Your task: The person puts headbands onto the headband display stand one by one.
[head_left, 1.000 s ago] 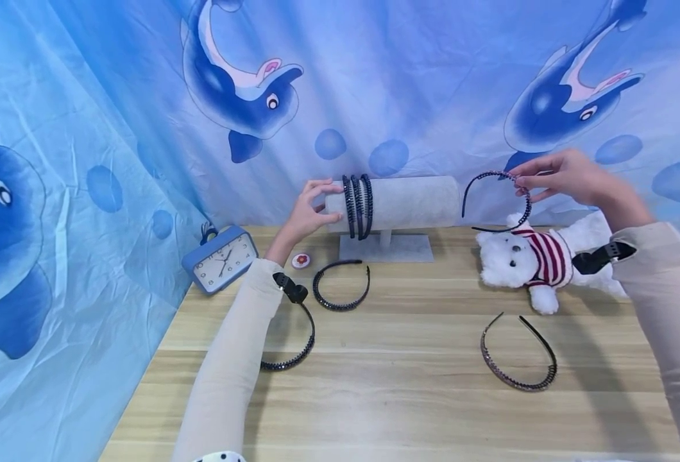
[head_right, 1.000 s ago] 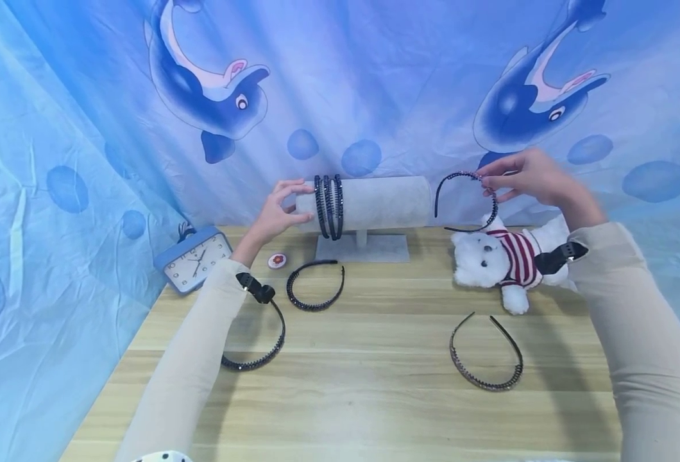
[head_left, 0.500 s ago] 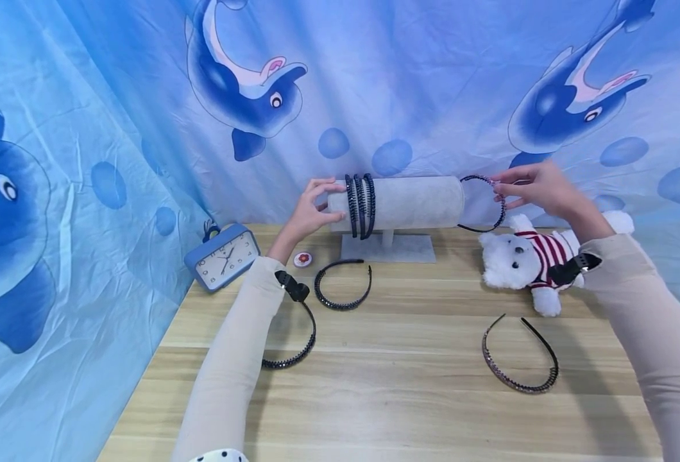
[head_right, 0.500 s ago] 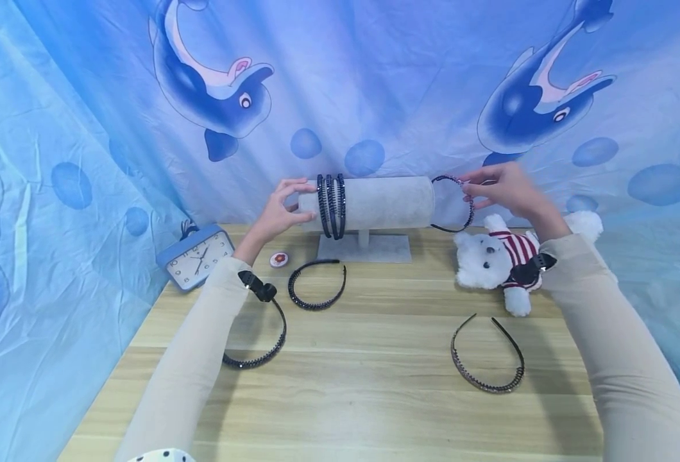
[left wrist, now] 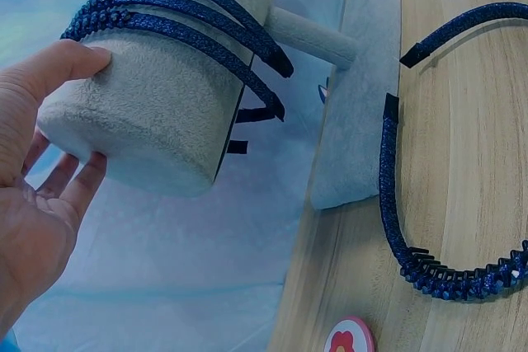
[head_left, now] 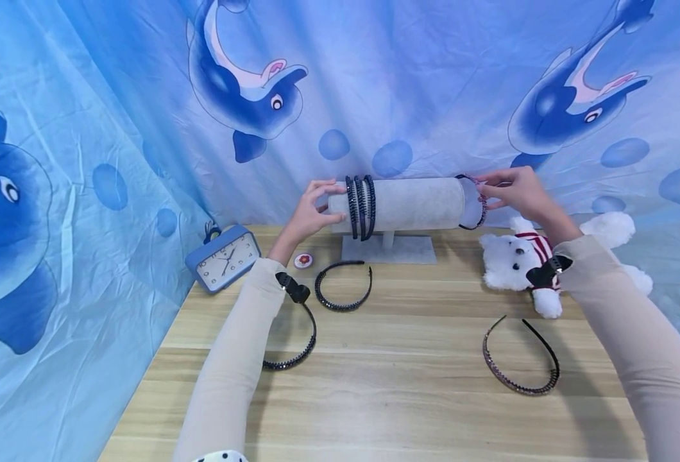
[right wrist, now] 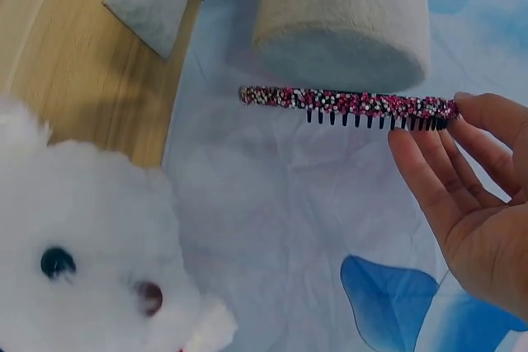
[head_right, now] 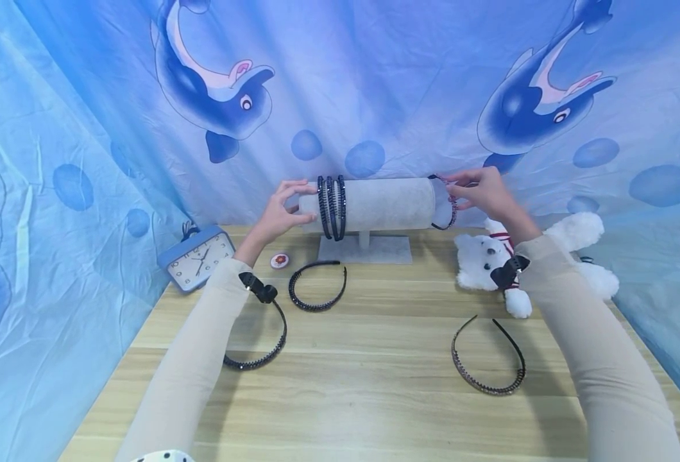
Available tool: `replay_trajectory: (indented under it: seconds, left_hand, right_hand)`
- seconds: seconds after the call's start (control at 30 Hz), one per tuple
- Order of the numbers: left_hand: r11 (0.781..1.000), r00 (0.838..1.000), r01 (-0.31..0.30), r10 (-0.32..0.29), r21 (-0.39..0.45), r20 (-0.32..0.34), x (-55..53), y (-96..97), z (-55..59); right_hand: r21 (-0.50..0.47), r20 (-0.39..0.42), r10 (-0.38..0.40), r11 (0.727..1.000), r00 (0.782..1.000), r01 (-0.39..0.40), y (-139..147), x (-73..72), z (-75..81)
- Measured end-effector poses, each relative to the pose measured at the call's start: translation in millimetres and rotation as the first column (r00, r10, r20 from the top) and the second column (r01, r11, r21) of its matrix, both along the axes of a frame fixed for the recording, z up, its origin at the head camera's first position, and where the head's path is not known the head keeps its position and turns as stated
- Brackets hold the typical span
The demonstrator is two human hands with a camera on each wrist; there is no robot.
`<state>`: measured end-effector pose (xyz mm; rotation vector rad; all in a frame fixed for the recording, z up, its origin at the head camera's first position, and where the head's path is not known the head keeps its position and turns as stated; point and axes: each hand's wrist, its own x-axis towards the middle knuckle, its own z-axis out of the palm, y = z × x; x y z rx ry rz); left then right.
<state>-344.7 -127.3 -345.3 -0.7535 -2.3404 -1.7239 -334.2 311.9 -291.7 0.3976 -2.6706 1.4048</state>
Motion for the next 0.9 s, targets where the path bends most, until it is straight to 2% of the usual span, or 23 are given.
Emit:
replay_trajectory:
  seconds: [0.13,0.23,0.57,0.9]
  left_hand:
    - [1.0,1.0,-0.009,0.009,0.005,-0.014,-11.7,-2.1,-10.6]
    - [1.0,1.0,-0.015,0.015,0.006,-0.025,-15.5,-3.1,-14.2]
    - [1.0,0.999,-0.009,0.01,0.017,-0.038,-14.8,-2.8,-14.7]
    - [1.0,0.999,-0.009,0.009,0.019,-0.031,-15.8,-3.8,-14.7]
  right_hand:
    - [-0.009,-0.023,-0.011,1.0,1.0,0.011,-7.4,-2.1,-1.4]
    - [-0.033,-0.029,-0.015,0.999,0.999,0.014,-11.6,-5.3,-3.5]
    - [-0.069,-0.03,-0.007,0.998,1.0,0.005,-23.0,-10.5,-10.5]
    - [-0.123,-0.038,0.013,0.992,0.999,-0.018,-28.3,-6.5,-11.8]
